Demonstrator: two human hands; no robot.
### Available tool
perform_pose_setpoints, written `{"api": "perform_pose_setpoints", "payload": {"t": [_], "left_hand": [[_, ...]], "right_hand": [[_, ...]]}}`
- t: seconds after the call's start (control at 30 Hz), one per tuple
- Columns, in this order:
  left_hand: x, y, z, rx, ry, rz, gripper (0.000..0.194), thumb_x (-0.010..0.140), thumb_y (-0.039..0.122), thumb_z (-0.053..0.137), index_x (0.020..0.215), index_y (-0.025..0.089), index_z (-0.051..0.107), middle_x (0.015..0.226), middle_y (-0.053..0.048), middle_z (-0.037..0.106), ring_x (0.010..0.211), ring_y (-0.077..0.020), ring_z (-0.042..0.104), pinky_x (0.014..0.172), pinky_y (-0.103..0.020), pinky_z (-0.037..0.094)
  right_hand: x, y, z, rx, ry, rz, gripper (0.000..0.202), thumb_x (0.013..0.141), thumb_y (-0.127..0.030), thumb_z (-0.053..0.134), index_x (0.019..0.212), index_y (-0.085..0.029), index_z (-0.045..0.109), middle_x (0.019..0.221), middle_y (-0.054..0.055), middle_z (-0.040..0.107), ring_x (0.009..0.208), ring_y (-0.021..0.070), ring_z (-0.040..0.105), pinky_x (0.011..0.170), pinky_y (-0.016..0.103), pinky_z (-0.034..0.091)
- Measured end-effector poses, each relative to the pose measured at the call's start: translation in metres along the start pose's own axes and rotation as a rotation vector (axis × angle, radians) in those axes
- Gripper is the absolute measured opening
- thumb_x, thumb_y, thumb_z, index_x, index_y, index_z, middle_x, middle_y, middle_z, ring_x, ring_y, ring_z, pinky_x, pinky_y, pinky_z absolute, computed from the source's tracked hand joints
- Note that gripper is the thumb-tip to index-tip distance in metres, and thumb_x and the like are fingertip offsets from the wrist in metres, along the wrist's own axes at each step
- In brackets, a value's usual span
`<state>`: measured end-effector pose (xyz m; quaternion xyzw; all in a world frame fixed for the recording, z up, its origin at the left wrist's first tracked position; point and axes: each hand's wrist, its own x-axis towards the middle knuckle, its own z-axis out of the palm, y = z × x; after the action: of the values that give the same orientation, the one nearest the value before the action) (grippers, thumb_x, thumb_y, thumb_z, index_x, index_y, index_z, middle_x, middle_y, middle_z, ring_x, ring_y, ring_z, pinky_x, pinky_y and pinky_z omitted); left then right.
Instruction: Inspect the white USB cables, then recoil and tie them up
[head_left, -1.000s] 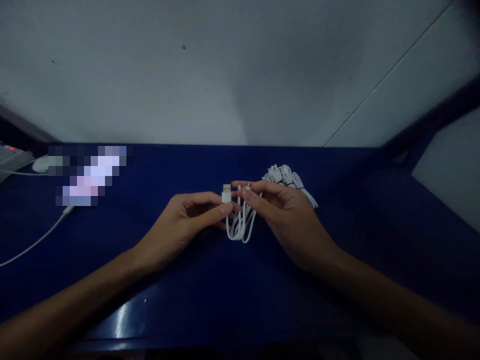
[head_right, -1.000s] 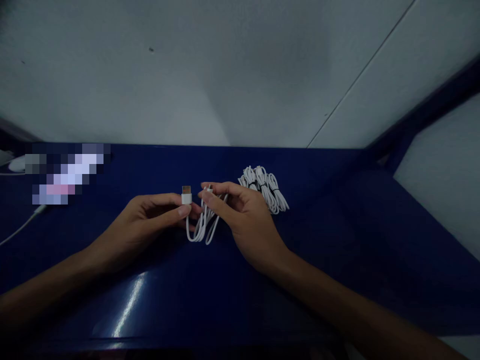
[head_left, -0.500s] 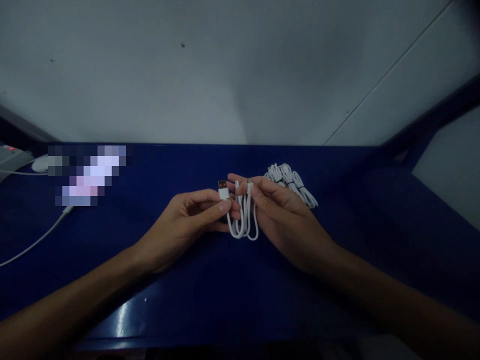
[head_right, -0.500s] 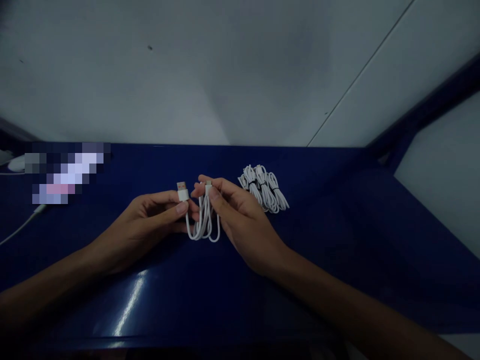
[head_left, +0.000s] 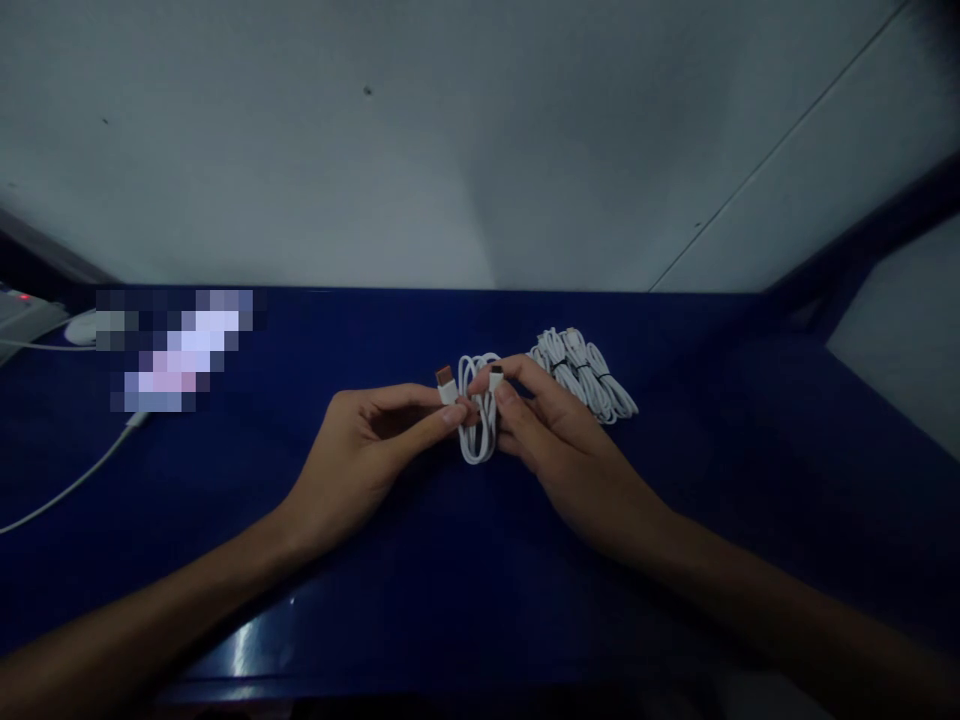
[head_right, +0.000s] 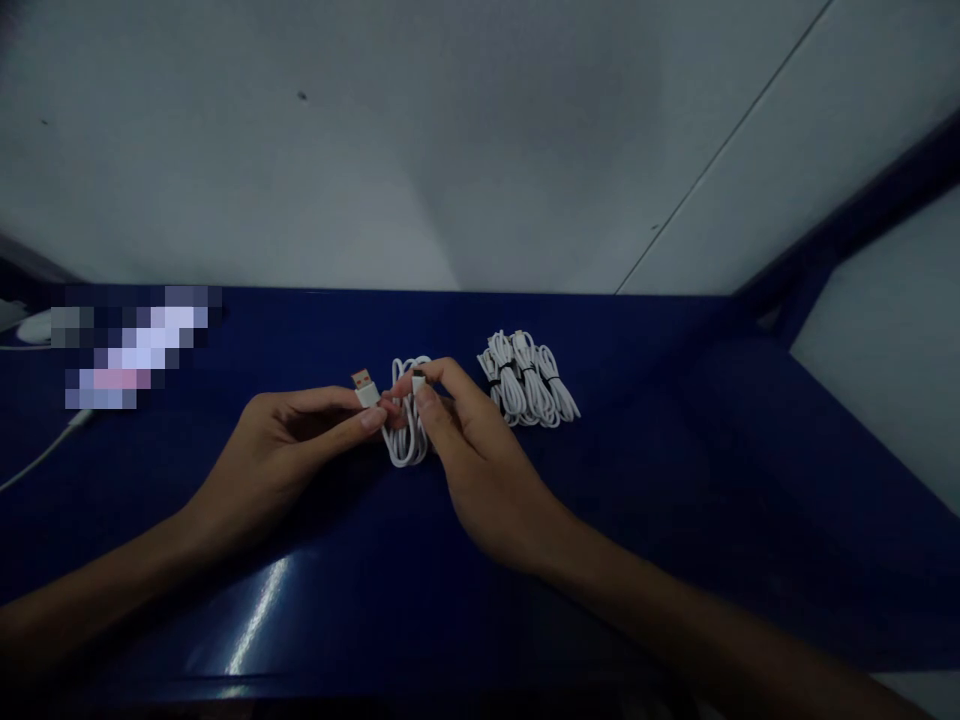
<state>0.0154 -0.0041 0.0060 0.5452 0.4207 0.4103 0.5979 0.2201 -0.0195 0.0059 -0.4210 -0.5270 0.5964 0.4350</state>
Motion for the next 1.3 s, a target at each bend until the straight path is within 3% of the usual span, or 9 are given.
{"api": "perform_pose_setpoints", "payload": {"t": [0.2,0.37,0.5,0.63,0.77,0.9,1.13,1.3], "left_hand": [[-0.003,0.004,0.003,0.048,0.046,0.054,0.014,0.093,0.027,0.09,0.107,0.029,0.092,0.102,-0.001,0.089,0.099,-0.0195,0.082,0.093,-0.024,0.063],[-0.003,0.008,0.004,0.096,0.075,0.085,0.007,0.092,0.028,0.09,0.098,0.027,0.093,0.095,-0.002,0.088,0.089,-0.0178,0.079,0.096,-0.026,0.062],[-0.003,0.009,0.003,0.106,0.058,0.074,0.006,0.093,0.03,0.09,0.095,0.025,0.091,0.095,-0.003,0.087,0.096,-0.0206,0.081,0.096,-0.028,0.062],[-0.002,0.007,0.002,0.017,0.036,0.006,0.014,0.096,0.035,0.087,0.102,0.023,0.088,0.105,-0.005,0.088,0.103,-0.023,0.082,0.096,-0.029,0.063],[-0.001,0.005,0.001,-0.022,0.042,0.005,0.019,0.1,0.039,0.082,0.106,0.021,0.085,0.105,-0.007,0.087,0.092,-0.0206,0.082,0.093,-0.03,0.063],[0.0,0.005,0.0,0.004,0.04,0.029,0.021,0.105,0.039,0.075,0.105,0.021,0.085,0.104,-0.006,0.086,0.087,-0.0197,0.08,0.091,-0.031,0.063],[-0.003,0.01,0.001,0.097,0.074,0.061,0.017,0.103,0.036,0.078,0.101,0.023,0.089,0.099,-0.005,0.087,0.09,-0.0205,0.079,0.091,-0.028,0.062],[-0.001,0.006,-0.002,-0.012,0.072,0.027,0.014,0.102,0.034,0.079,0.104,0.022,0.087,0.098,-0.005,0.087,0.085,-0.0197,0.081,0.089,-0.029,0.063]], "right_hand": [[0.0,-0.004,0.001,0.044,-0.003,0.011,0.017,0.113,-0.034,0.064,0.114,-0.026,0.079,0.12,0.002,0.079,0.111,0.0171,0.074,0.106,0.036,0.058],[-0.002,-0.01,0.004,-0.074,0.086,-0.042,0.017,0.109,-0.035,0.07,0.105,-0.026,0.084,0.099,0.001,0.079,0.095,0.0175,0.073,0.09,0.034,0.059],[-0.004,-0.011,0.004,-0.102,0.11,-0.002,0.021,0.11,-0.036,0.069,0.104,-0.025,0.086,0.09,0.001,0.077,0.085,0.0184,0.071,0.079,0.035,0.058],[-0.002,-0.005,-0.001,0.013,0.06,0.032,0.024,0.112,-0.039,0.066,0.114,-0.026,0.087,0.103,0.004,0.081,0.099,0.0204,0.076,0.101,0.042,0.06],[0.0,-0.001,-0.003,0.118,0.033,0.048,0.024,0.11,-0.041,0.069,0.121,-0.028,0.086,0.115,0.006,0.084,0.11,0.0237,0.078,0.114,0.048,0.056],[0.0,-0.003,-0.003,0.152,-0.014,0.031,0.024,0.112,-0.038,0.067,0.121,-0.028,0.086,0.118,0.005,0.084,0.115,0.0233,0.077,0.117,0.048,0.054],[0.001,-0.001,-0.004,0.225,-0.049,0.044,0.022,0.11,-0.041,0.07,0.119,-0.029,0.087,0.125,0.005,0.083,0.121,0.0238,0.075,0.119,0.047,0.052],[0.001,-0.002,-0.005,0.189,-0.042,0.043,0.024,0.109,-0.043,0.07,0.12,-0.029,0.086,0.123,0.005,0.083,0.118,0.0239,0.075,0.116,0.048,0.053]]}}
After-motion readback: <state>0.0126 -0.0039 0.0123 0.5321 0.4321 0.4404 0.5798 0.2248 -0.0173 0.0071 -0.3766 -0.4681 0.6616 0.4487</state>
